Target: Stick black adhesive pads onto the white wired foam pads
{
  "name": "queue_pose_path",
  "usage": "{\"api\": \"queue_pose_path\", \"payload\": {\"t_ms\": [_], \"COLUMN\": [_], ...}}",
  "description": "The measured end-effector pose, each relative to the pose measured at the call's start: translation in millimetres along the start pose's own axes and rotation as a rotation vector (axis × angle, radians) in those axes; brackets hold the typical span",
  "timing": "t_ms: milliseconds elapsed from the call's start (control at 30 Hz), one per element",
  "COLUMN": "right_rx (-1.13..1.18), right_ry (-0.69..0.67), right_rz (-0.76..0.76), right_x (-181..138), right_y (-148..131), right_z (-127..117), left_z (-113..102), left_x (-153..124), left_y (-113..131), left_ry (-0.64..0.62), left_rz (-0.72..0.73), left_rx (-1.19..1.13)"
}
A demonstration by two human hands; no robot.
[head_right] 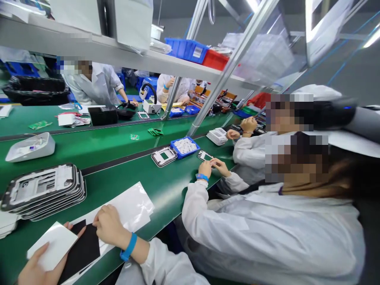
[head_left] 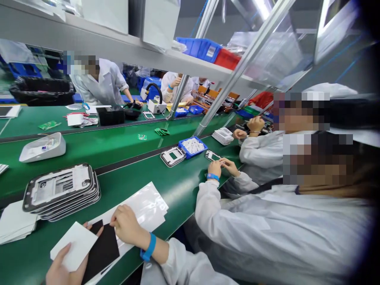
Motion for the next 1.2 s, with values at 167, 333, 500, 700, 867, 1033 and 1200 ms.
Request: {"api": "queue_pose_path", "payload": {"t_ms": [167,333,500,700,867,1033,1200], "right_rx": [0.064,0.119,0.17,0.217,0.269,0.341,0.456], "right_ry": [0.023,0.046,0.072,0.104,0.131,0.154,0.207], "right_rz": [-0.015,-0.012,-0.021,-0.033,-0.024,-0.004,0.046], "right_x": [0,-1,-2,-4,-4,-5,-3], "right_y": [2,5,8,10,14,15,27], "right_z": [-2,-1,0,-1,-1,1,-4], "left_z": [15,25,29,31,30,33,36], "left_x": [-6,-6,-4,-6,-5,-6,-8], "left_y": [7,9,9,8,6,7,8], "left_ry": [0.078,0.063,0.058,0.042,0.034,0.047,0.029], "left_rz": [0.018,-0.02,-0.012,-0.013,-0.011,-0.012,-0.008], "left_rx": [-0.029,-0.133,-0.192,-0.204,-0.21,-0.211,-0.209]}}
Point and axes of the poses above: each hand's wrist, its own x-axis towards the middle knuckle, its own z-axis out of the palm, y = z × x, the point moved 8 cm from there along x, towards the middle knuckle, and after that the axes turned 13 degrees about -y, right-handed, at the moved point
